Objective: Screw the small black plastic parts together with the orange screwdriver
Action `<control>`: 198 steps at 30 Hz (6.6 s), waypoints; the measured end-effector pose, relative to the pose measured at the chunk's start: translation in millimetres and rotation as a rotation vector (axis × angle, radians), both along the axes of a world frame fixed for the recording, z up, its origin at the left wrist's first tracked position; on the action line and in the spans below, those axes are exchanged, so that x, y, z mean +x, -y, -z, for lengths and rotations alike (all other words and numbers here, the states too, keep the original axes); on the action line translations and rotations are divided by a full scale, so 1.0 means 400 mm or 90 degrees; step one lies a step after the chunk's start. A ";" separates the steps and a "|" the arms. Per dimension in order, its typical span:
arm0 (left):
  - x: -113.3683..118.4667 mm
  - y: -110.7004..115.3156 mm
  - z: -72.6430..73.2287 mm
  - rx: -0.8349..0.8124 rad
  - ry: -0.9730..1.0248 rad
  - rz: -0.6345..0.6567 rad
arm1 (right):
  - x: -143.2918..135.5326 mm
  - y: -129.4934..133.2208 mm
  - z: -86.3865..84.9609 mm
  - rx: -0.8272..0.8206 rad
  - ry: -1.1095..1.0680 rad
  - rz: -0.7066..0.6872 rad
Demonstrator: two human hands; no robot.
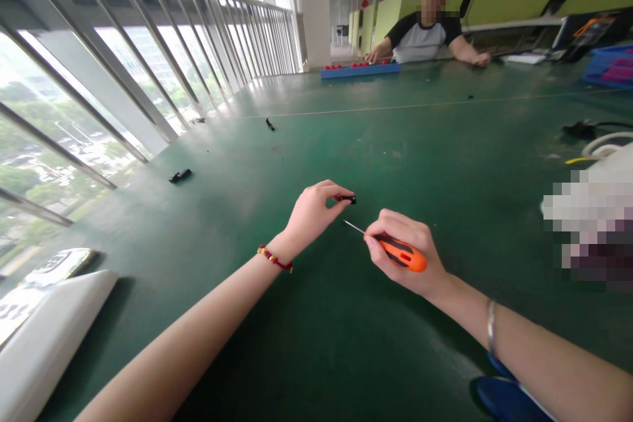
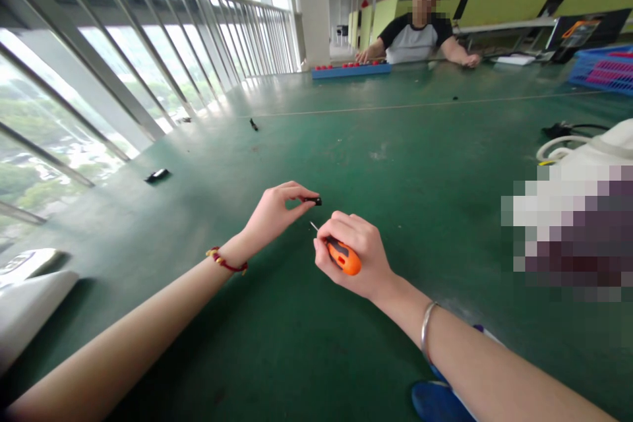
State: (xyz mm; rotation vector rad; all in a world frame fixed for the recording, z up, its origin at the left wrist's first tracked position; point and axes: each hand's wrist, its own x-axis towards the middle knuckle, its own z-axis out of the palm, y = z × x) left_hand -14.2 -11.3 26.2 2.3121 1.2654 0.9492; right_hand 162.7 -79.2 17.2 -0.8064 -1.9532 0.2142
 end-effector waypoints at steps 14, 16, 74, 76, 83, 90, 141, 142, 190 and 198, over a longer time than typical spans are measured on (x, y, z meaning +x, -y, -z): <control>0.001 -0.028 0.031 -0.093 0.061 0.006 | -0.001 0.001 -0.003 -0.002 0.006 -0.007; 0.000 -0.033 0.027 -0.101 0.061 -0.002 | -0.001 0.001 -0.002 -0.002 0.006 -0.006; -0.022 -0.039 0.027 -0.062 -0.054 -0.019 | 0.000 -0.003 0.001 -0.039 0.002 0.005; -0.022 -0.027 0.021 -0.044 -0.062 -0.051 | 0.000 -0.003 0.001 -0.039 0.002 0.006; -0.031 0.067 0.007 -0.042 -0.150 -0.098 | 0.001 -0.003 0.002 -0.043 -0.012 0.027; -0.040 0.090 0.026 0.075 -0.257 -0.057 | 0.001 -0.002 0.002 -0.043 -0.020 0.033; -0.026 0.004 0.045 0.094 -0.117 -0.022 | 0.003 -0.002 0.001 -0.017 -0.087 0.110; -0.019 -0.003 0.050 0.080 -0.129 -0.021 | 0.003 -0.002 0.001 -0.018 -0.083 0.108; -0.674 0.115 -0.035 -0.214 -0.143 -0.615 | -0.006 -0.002 0.004 -0.097 -0.044 0.042; -0.679 0.114 -0.039 -0.210 -0.143 -0.618 | -0.006 -0.003 0.007 -0.116 -0.046 0.030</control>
